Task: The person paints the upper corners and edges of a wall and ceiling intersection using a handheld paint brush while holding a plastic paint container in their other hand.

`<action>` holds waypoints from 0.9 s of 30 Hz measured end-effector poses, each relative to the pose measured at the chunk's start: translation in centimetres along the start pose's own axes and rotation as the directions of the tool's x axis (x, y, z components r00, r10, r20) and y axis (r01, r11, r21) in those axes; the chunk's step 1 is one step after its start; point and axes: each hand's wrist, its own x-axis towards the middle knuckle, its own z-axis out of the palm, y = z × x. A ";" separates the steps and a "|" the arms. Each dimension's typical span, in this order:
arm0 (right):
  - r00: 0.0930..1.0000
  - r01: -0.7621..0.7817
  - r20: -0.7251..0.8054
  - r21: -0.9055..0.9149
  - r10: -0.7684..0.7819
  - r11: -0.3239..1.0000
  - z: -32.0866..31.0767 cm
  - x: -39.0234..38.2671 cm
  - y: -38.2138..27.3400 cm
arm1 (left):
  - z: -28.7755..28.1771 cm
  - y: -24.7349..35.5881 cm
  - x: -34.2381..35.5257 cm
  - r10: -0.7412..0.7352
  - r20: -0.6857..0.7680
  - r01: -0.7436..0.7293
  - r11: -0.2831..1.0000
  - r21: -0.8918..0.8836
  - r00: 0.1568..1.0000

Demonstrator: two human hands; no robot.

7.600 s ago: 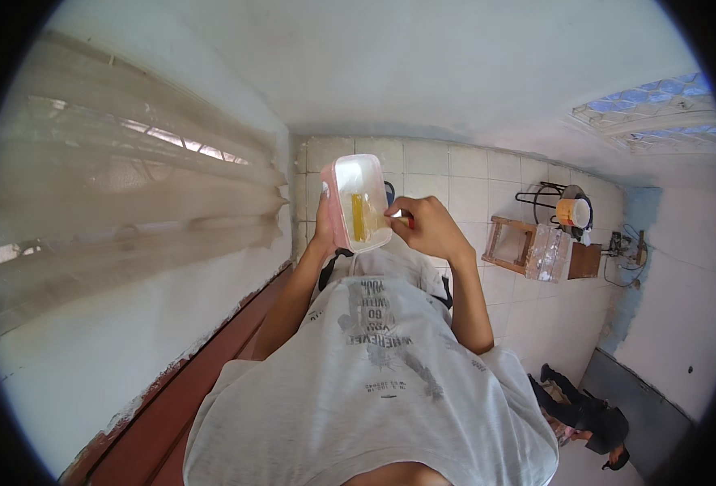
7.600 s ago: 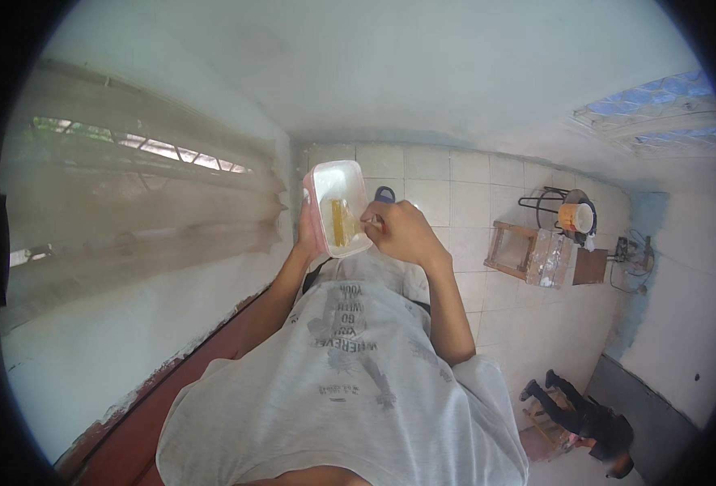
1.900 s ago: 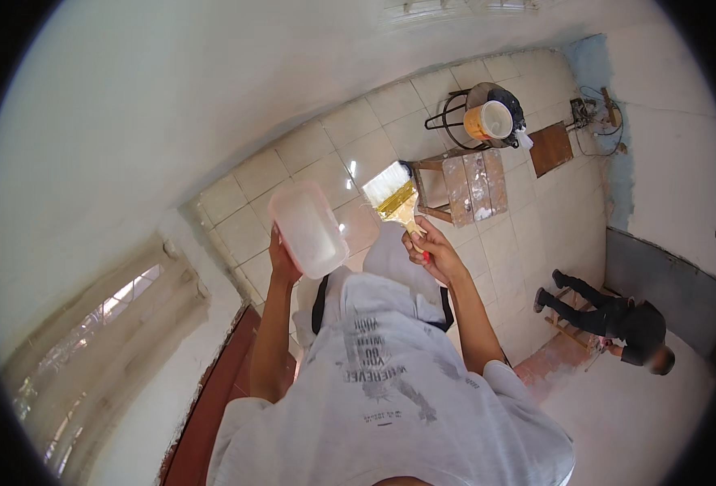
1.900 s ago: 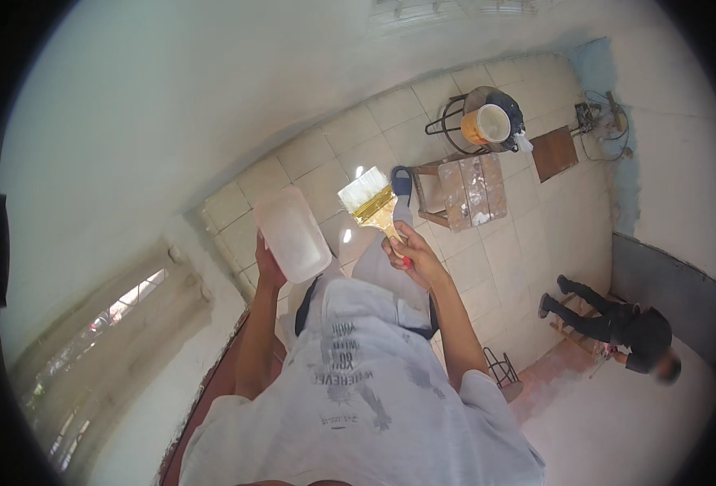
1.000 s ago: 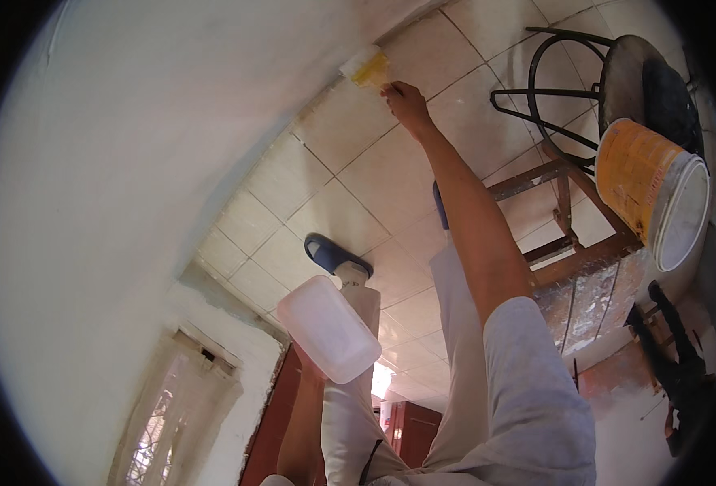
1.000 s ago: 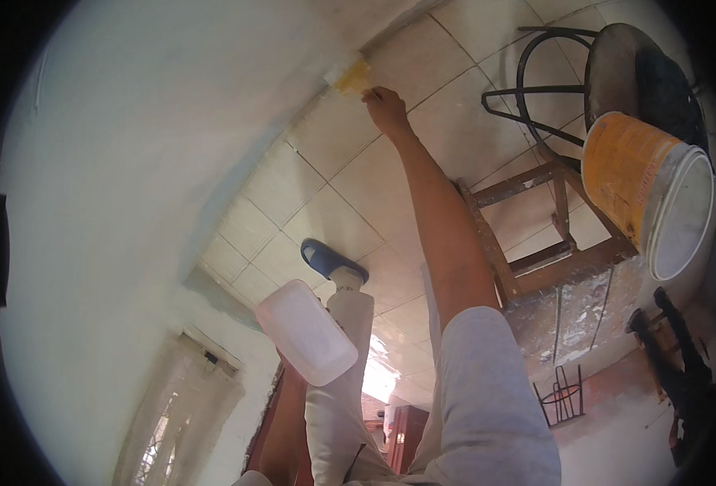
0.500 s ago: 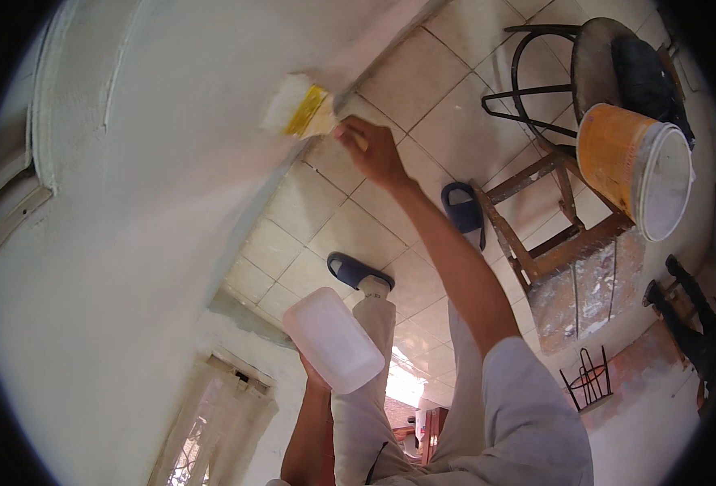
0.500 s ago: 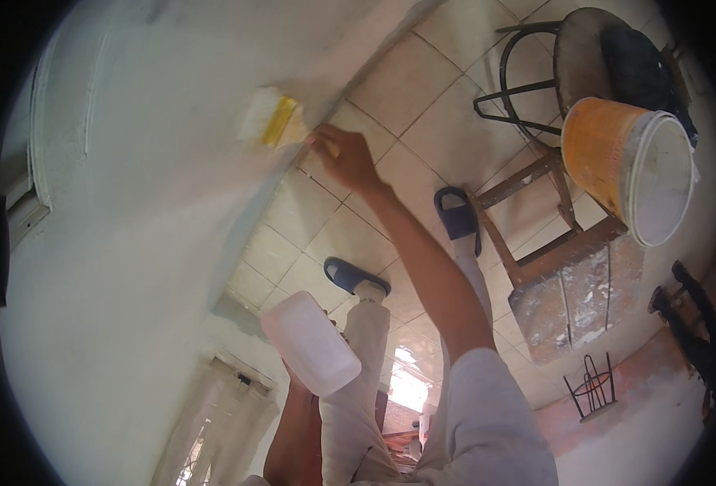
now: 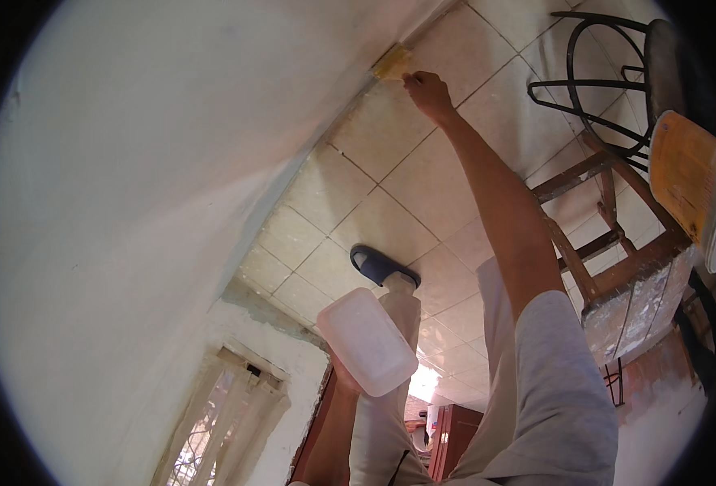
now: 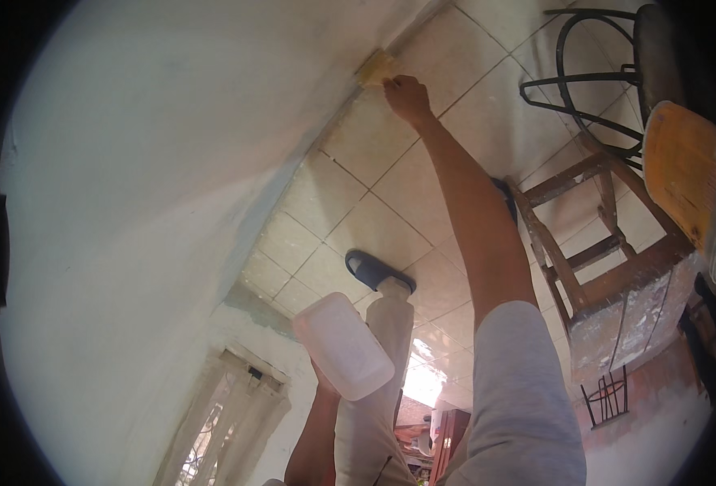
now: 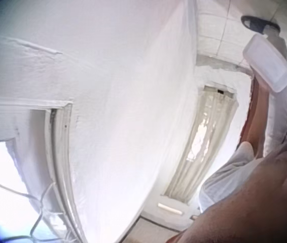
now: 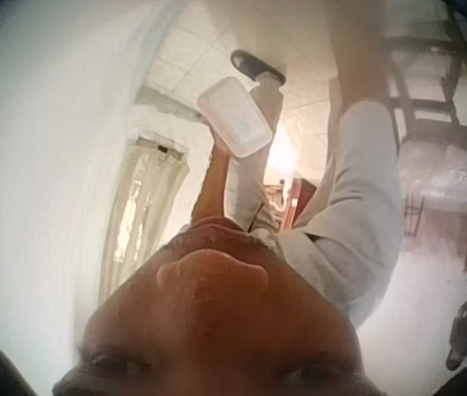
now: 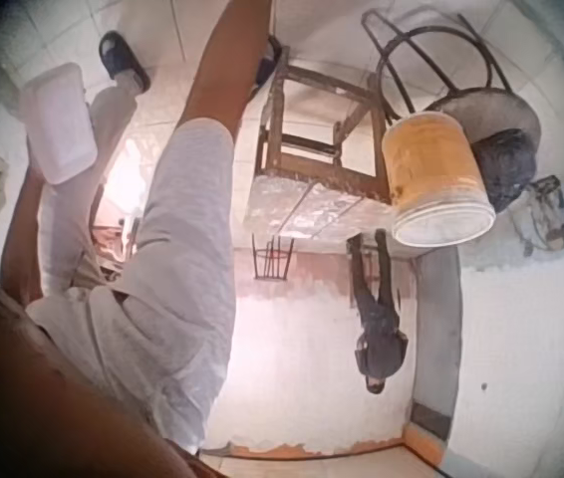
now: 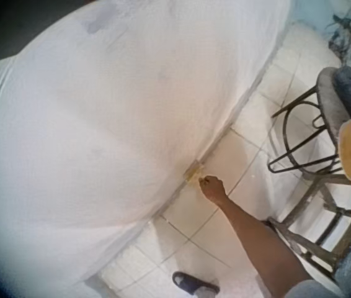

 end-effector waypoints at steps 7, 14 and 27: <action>1.000 0.017 0.013 0.121 -0.019 0.992 -7.3 -9.2 -11.7 | 1.5 1.9 -2.1 0.047 0.081 -0.065 0.970 0.233 0.996; 0.950 0.308 -0.122 0.237 -0.286 0.922 -10.9 -14.8 -14.5 | 4.0 3.6 -3.1 -0.050 0.213 0.039 0.998 0.057 0.976; 0.995 -0.092 -0.061 -0.231 0.080 0.969 1.7 1.6 5.9 | -2.8 2.3 2.9 -0.066 0.097 0.065 0.998 0.005 0.993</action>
